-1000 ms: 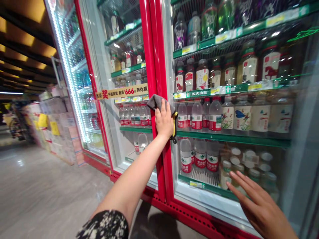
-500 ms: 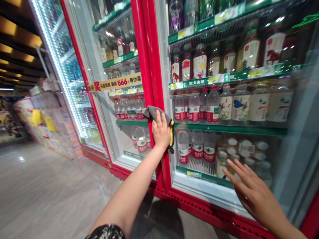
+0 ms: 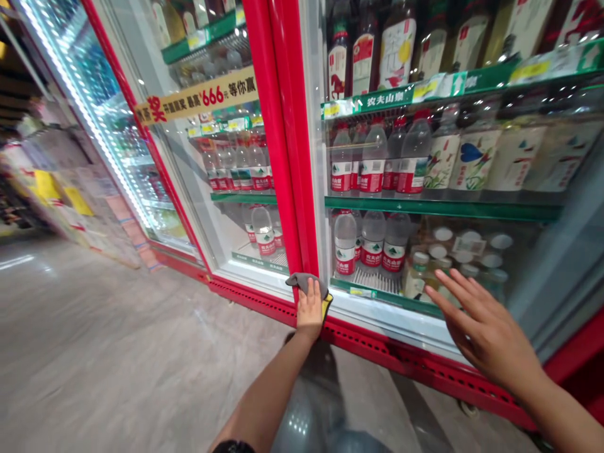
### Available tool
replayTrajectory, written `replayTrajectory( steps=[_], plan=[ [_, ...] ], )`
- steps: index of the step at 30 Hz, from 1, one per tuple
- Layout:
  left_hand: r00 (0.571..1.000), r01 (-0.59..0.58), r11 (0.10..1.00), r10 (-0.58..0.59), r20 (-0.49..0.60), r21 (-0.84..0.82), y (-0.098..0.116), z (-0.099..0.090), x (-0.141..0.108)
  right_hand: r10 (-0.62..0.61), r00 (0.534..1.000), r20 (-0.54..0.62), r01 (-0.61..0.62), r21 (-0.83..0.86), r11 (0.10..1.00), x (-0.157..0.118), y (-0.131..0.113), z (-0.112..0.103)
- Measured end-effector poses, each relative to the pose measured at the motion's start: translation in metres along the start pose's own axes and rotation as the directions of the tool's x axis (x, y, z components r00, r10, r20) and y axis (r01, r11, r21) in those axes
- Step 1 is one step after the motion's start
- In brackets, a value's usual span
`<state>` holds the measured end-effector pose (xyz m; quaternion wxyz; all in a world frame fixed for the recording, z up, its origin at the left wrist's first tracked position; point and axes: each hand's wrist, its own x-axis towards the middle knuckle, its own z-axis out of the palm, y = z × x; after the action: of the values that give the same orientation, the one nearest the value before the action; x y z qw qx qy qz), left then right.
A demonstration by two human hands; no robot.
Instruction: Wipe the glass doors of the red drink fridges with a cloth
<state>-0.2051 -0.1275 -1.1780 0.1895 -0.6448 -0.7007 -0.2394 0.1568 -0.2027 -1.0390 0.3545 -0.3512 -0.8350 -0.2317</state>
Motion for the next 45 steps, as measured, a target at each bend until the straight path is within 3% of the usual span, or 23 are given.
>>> replayTrajectory(
  steps=[4,7,10,12,15,18,20,22,26,29,36,41,45],
  plan=[
    [1.000,-0.019,1.000,0.020,0.021,-0.020,-0.005,0.005,-0.020,-0.030,0.999,0.031,0.030,-0.016,0.999,-0.007,0.000,0.001],
    [0.998,-0.060,0.998,0.061,0.022,-0.035,-0.007,-0.006,-0.003,-0.065,0.996,0.055,0.067,-0.033,0.997,-0.010,0.001,0.000],
    [0.996,-0.086,0.996,0.085,-0.036,-0.035,0.003,-0.039,0.044,-0.076,0.996,0.049,0.078,-0.034,0.996,-0.012,0.002,-0.003],
    [0.988,-0.047,0.998,0.039,-0.149,-0.047,0.020,-0.072,0.084,-0.074,0.997,0.031,0.075,-0.031,0.997,-0.011,0.002,-0.004],
    [0.947,0.033,0.994,-0.064,-0.314,-0.101,0.061,-0.121,0.137,-0.064,0.998,-0.013,0.063,-0.026,0.998,-0.006,0.002,-0.003],
    [0.899,0.062,0.968,-0.161,-0.408,-0.243,0.104,-0.144,0.159,-0.061,0.997,-0.054,0.060,-0.018,0.998,0.002,0.000,-0.002],
    [0.883,0.049,0.932,-0.209,-0.421,-0.359,0.125,-0.138,0.153,-0.059,0.995,-0.075,0.058,-0.013,0.998,0.007,-0.002,0.000],
    [0.880,0.053,0.898,-0.249,-0.405,-0.437,0.132,-0.117,0.131,-0.054,0.995,-0.083,0.053,-0.010,0.999,0.010,-0.004,0.003],
    [0.922,0.106,0.875,-0.264,-0.283,-0.472,0.115,-0.063,0.073,-0.052,0.997,-0.059,0.051,-0.016,0.999,0.005,-0.006,0.010],
    [0.926,0.174,0.840,-0.317,-0.206,-0.514,0.104,-0.040,0.049,-0.057,0.998,-0.010,0.057,-0.033,0.998,-0.004,-0.005,0.014],
    [0.912,0.070,0.847,-0.269,-0.310,-0.527,0.122,-0.044,0.070,-0.084,0.993,0.079,0.090,-0.073,0.993,-0.025,0.005,0.019],
    [0.912,0.178,0.806,-0.350,-0.213,-0.565,0.113,-0.022,0.040,-0.001,0.990,0.138,0.026,-0.182,0.983,-0.050,0.017,0.036],
    [0.899,0.181,0.800,-0.371,-0.235,-0.572,0.124,-0.027,0.052,0.054,0.987,0.150,-0.020,-0.220,0.975,-0.063,0.024,0.048]
  ],
)
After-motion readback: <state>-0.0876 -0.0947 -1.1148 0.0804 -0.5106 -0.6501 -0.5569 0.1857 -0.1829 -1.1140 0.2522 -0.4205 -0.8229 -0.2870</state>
